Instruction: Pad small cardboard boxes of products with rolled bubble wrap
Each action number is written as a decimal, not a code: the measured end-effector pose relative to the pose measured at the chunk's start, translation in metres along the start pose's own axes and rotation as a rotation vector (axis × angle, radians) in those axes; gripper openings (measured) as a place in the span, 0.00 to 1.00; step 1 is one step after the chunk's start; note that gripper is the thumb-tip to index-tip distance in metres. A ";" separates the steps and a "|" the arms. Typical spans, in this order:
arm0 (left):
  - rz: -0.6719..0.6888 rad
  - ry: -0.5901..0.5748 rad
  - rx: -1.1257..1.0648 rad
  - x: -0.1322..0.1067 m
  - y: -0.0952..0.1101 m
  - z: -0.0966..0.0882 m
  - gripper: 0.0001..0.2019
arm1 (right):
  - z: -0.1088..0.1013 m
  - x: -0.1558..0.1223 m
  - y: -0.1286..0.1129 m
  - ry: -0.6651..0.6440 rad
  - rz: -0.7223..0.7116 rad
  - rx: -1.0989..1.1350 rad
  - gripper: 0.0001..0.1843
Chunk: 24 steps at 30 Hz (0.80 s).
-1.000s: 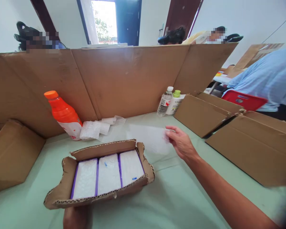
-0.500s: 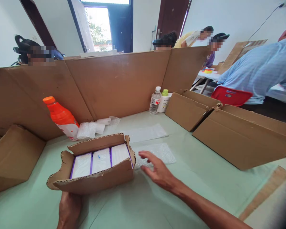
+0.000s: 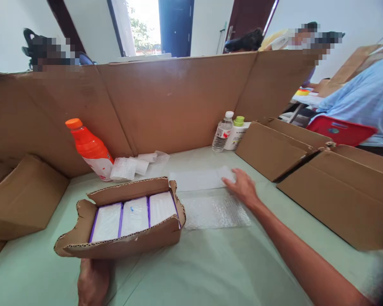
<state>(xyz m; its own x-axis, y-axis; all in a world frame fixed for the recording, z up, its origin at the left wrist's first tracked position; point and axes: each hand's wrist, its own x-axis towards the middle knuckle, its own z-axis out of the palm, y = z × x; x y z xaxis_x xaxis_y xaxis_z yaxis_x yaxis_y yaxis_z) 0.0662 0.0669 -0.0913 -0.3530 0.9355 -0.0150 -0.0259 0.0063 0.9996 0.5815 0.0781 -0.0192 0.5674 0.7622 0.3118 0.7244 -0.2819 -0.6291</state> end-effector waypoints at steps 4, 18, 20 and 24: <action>0.035 0.027 0.038 0.001 -0.019 -0.003 0.15 | -0.001 0.035 0.009 0.012 0.035 -0.040 0.19; 0.013 0.075 0.063 -0.001 -0.023 -0.002 0.16 | 0.064 0.036 -0.090 -0.267 -0.088 -0.099 0.29; -0.010 0.054 -0.007 -0.001 -0.022 0.004 0.18 | 0.069 0.036 -0.084 -0.304 -0.069 -0.159 0.29; -0.050 0.039 -0.106 -0.004 -0.025 0.006 0.22 | 0.092 0.040 -0.099 -0.383 -0.176 -0.190 0.15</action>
<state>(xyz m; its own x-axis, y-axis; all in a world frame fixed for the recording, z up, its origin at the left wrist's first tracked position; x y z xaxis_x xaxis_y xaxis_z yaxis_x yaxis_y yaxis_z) 0.0736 0.0655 -0.1166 -0.3853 0.9203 -0.0675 -0.1421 0.0132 0.9898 0.4960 0.1897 -0.0097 0.2701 0.9582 0.0941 0.8759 -0.2040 -0.4373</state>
